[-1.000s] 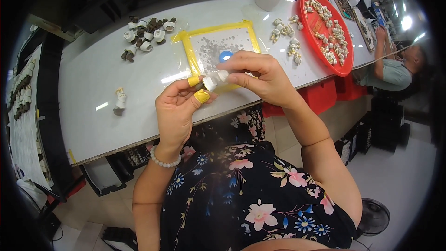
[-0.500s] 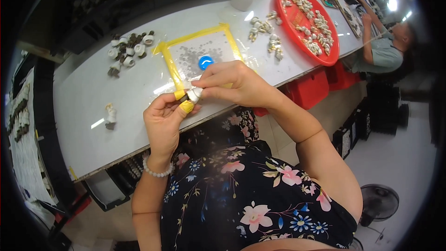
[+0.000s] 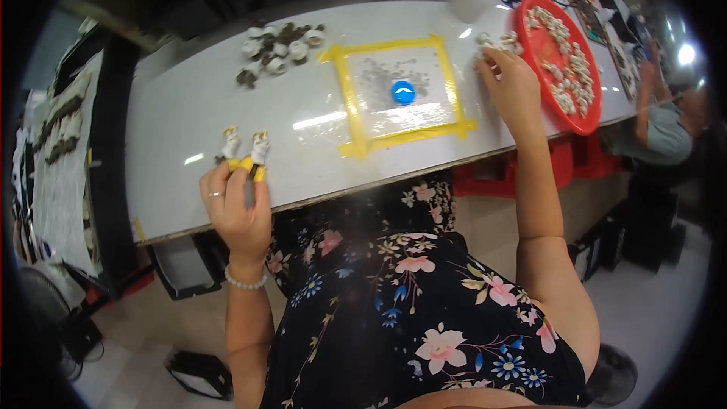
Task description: The person applies adhesive to small figurine components with a glue applicator, then assembles the components by hand.
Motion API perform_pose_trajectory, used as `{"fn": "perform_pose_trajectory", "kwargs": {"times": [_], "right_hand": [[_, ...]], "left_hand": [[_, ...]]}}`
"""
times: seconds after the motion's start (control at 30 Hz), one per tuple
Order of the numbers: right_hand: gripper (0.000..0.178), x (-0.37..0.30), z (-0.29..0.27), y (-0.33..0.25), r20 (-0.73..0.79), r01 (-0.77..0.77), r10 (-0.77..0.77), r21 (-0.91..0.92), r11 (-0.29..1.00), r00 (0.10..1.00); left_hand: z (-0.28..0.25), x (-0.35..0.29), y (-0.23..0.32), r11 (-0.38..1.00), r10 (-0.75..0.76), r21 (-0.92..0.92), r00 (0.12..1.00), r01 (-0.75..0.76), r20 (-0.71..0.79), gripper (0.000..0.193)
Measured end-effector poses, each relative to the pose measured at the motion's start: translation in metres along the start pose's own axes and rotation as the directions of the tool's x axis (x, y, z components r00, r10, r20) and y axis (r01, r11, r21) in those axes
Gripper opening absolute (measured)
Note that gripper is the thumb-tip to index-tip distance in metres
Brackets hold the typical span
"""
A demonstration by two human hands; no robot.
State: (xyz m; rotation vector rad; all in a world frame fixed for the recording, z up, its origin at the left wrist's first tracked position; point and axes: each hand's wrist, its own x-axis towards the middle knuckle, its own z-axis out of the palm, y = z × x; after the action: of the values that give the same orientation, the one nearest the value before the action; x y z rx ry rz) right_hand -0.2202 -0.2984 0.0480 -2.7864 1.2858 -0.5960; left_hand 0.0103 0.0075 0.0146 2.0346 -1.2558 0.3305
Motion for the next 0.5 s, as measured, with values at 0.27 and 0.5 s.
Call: {"fn": "perform_pose_trajectory", "kwargs": {"times": [0.27,0.5], "right_hand": [[0.020,-0.008,0.009,-0.013,-0.037,0.216,-0.213,0.097,0.972,0.976],[0.021,-0.016,0.013,-0.009,-0.112,0.345,-0.330,0.180,0.921,0.937]], "left_hand": [[-0.003,0.010,0.001,0.989,-0.052,0.131,0.993,0.066,-0.110,0.035],[-0.001,0.017,-0.011,0.989,-0.127,0.079,0.992,0.127,0.000,0.041]]}}
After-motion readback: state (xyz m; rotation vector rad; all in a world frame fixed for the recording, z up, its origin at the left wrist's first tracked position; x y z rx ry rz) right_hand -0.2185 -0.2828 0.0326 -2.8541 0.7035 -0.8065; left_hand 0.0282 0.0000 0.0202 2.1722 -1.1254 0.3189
